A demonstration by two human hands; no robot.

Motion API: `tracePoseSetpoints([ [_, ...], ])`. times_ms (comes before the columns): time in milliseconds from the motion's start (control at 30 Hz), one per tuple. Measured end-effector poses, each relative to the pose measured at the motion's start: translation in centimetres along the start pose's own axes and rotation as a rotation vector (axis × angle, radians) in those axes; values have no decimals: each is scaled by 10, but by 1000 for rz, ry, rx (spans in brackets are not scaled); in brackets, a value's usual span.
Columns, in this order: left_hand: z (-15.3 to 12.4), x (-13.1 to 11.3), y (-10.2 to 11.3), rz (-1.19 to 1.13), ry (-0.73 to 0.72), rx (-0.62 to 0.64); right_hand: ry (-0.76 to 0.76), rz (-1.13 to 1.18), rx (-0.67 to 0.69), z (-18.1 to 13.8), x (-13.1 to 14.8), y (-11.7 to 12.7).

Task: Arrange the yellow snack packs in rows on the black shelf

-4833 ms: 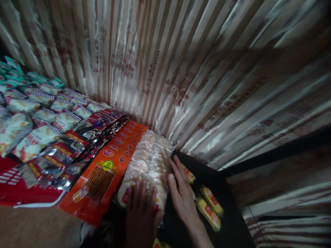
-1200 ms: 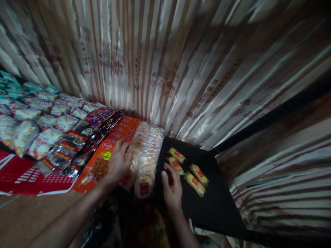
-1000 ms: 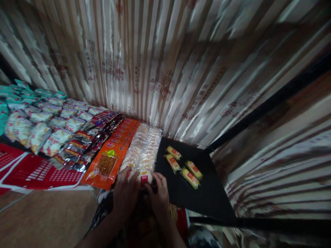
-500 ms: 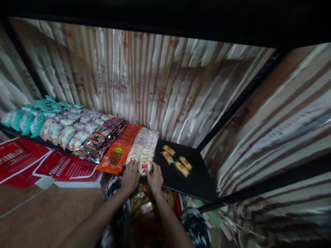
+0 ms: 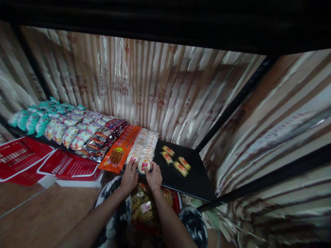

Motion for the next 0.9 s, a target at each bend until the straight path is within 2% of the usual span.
tracePoseSetpoints([
  [100, -9, -3, -1, 18, -36, -80, -9, -17, -29, 0, 2, -1],
  [200, -11, -4, -2, 39, -36, -99, -27, -13, -23, 0, 4, -1],
  [333, -4, -2, 3, 62, 4, -86, -42, 24, 8, 1, 2, -1],
  [500, 8, -1, 16, 124, 33, -129, -19, 87, 9, 0, -1, 0],
  [700, 22, -6, 1, 195, -30, -55, -62, 19, 4, 1, 4, -3],
  [900, 21, -10, 2, 189, -43, -95, 3, 96, -60, -1, 5, 5],
])
Point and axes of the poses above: each hand's wrist, its own z-axis towards the middle knuckle, its own y-axis out of the back of the hand, x = y × z, the point moved 5 cm from there along z, towards the middle knuckle, and after that the axes turned 15 degrees about x, right-handed, at the moved point
